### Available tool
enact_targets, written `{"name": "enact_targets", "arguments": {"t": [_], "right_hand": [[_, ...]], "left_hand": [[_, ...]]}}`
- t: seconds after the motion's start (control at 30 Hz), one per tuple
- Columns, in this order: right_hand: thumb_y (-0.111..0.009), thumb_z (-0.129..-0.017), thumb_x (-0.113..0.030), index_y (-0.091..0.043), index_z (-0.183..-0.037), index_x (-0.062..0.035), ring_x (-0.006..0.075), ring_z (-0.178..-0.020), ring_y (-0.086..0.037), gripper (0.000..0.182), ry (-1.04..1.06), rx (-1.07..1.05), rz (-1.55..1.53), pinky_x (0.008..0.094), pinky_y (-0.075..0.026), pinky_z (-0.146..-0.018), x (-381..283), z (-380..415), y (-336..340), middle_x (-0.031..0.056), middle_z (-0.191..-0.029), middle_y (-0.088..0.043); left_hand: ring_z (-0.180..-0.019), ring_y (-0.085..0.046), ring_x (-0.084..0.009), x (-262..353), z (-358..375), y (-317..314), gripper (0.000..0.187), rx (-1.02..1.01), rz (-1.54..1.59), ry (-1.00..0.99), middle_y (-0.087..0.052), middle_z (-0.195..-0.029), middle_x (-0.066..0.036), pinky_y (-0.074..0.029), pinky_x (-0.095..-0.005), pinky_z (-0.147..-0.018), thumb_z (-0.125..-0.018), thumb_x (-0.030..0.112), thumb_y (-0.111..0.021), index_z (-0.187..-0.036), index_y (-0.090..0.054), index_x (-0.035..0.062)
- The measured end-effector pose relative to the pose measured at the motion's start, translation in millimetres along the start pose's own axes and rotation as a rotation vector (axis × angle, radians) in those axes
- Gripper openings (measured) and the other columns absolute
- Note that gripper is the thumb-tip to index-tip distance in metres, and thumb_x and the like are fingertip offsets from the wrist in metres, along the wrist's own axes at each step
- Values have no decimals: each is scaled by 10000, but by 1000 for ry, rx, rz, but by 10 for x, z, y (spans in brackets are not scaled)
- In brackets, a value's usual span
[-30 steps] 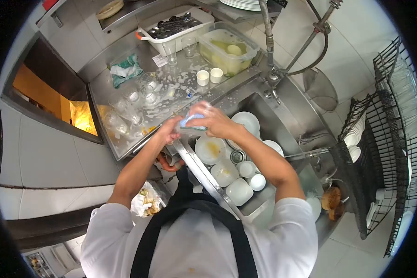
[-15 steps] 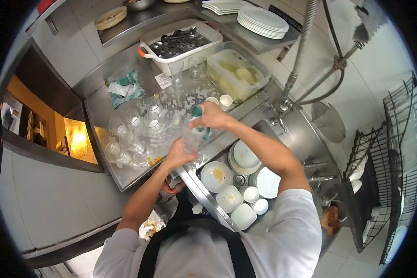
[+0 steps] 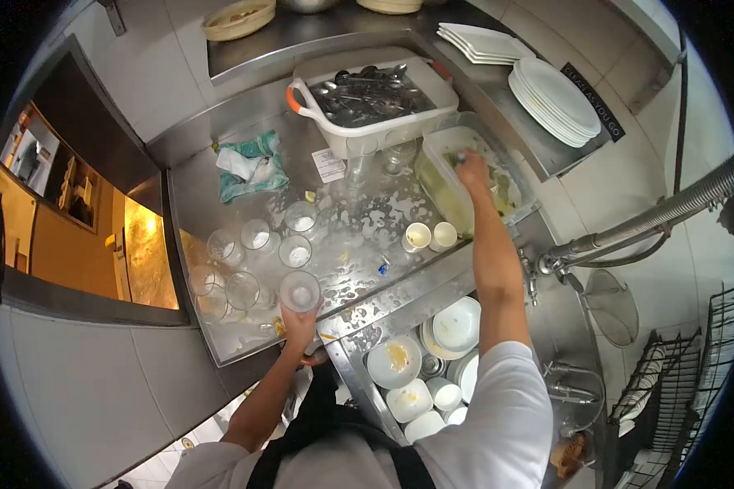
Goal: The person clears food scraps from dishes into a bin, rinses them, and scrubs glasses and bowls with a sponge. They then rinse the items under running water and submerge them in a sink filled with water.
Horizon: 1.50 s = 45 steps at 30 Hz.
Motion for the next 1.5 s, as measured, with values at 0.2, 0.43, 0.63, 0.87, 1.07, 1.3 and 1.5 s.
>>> {"name": "enact_targets", "arguments": {"t": [0.2,0.43,0.63,0.87,1.07,1.3,1.5], "right_hand": [[-541,-769,22,-640,-1164,-106,376,-1097,-557,427,544,213,-354,450,-465,-935,-1950,414,655,165,-1109,-641],[-570,-802,-159,-603,-1211,-25,373,-1149,-561,432,312,-372,-68,439,-468,-960,-2584,-68,-321,210,-1219,-612],[-576,-875,-364,-480,-1371,-6,336,-1261,-518,619,58,-687,-298,417,-441,-1017,-2381,-167,-397,241,-1373,-517],[-602,-862,-531,-553,-1280,27,339,-1223,-552,699,413,-601,-86,434,-451,-990,-2425,-191,-749,238,-1315,-571],[-778,-706,-263,-644,-1136,29,363,-1141,-605,536,349,-643,178,443,-482,-947,-2354,16,-834,245,-1181,-641],[-783,-688,-176,-669,-973,10,341,-928,-669,359,89,-406,-190,433,-525,-811,-1762,477,-646,191,-1031,-695],[-768,-756,-119,-662,-1013,-62,198,-876,-662,283,-378,-411,-1408,359,-503,-646,-1135,2210,283,60,-986,-701]], "left_hand": [[-1179,-500,-321,-42,25,127,758,144,95,100,-460,-1285,-246,-380,-390,-1012,-773,108,-779,-1340,-312,-74],[-1226,-412,-452,209,67,205,828,86,-212,41,-393,-1303,-307,-340,-454,-1047,-747,197,-808,-1334,-318,-122],[-1202,-418,-459,262,195,251,821,88,-320,4,-393,-1279,-295,-342,-473,-1034,-735,184,-794,-1342,-323,-104],[-1253,-395,-444,324,275,335,843,40,-311,26,-379,-1317,-288,-333,-465,-1053,-732,151,-781,-1395,-307,-66],[-1278,-381,-433,584,309,472,829,38,-255,10,-372,-1344,-269,-323,-448,-1071,-755,100,-745,-1432,-290,-43],[-1186,-439,-395,807,615,566,533,105,-225,-129,-428,-1235,-230,-360,-447,-1022,-777,22,-670,-1277,-487,-3],[-1151,-481,-369,1738,664,-175,429,-122,-98,-473,-433,-1291,-221,-401,-428,-988,-768,57,-705,-1176,-574,30]]}}
Point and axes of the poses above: each hand's wrist, its own z-axis away from the middle knuckle, its own y-axis out of the back of the hand, x = y × z, the point moved 7 cm from there along -z, towards the middle knuckle
